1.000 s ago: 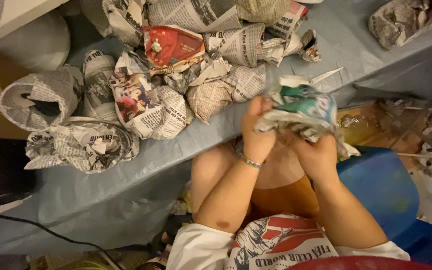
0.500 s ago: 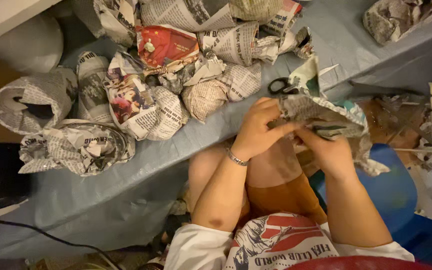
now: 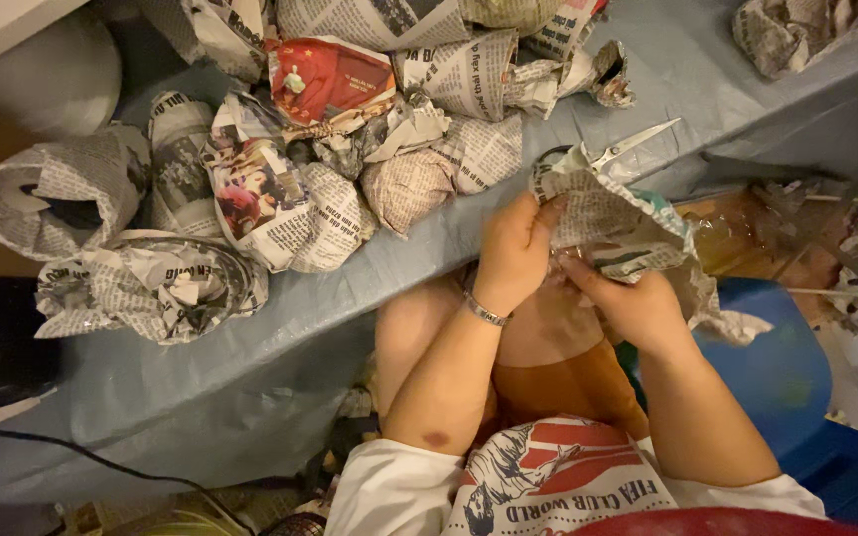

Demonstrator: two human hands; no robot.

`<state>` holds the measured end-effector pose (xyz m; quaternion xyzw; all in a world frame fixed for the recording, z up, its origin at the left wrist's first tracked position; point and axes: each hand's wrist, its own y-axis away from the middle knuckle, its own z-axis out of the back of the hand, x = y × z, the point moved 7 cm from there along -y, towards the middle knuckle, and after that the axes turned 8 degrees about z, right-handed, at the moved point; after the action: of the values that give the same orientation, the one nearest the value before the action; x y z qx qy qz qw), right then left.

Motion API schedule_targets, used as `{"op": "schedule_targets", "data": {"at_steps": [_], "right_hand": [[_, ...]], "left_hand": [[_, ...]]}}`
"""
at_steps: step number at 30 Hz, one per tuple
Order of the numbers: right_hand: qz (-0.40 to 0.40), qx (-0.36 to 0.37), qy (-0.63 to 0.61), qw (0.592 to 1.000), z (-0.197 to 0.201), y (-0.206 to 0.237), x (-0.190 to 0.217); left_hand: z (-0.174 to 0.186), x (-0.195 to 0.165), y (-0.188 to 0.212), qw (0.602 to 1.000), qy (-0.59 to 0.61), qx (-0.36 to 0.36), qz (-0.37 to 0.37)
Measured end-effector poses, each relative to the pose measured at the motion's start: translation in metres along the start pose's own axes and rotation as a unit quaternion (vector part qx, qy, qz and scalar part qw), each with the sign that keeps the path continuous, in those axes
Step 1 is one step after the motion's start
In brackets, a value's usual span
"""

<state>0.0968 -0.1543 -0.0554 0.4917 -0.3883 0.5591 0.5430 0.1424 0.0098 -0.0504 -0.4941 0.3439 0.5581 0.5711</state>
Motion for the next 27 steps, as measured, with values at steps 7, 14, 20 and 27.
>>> {"op": "schedule_targets", "data": {"at_steps": [7, 14, 20, 27], "right_hand": [[0.064, 0.062, -0.003, 0.996, -0.010, 0.007, 0.019], [-0.005, 0.067, 0.020, 0.998, 0.006, 0.008, 0.012], [-0.001, 0.128, 0.056, 0.990, 0.043, 0.008, -0.023], [0.071, -0.001, 0.109, 0.991, 0.154, 0.014, -0.047]], "left_hand": [[0.026, -0.002, -0.006, 0.999, 0.012, -0.053, -0.002], [0.049, -0.008, -0.010, 0.997, -0.002, -0.071, 0.011], [0.083, -0.021, -0.010, 0.978, 0.065, -0.172, -0.100], [0.090, -0.041, -0.006, 0.984, 0.068, -0.134, -0.093]]}}
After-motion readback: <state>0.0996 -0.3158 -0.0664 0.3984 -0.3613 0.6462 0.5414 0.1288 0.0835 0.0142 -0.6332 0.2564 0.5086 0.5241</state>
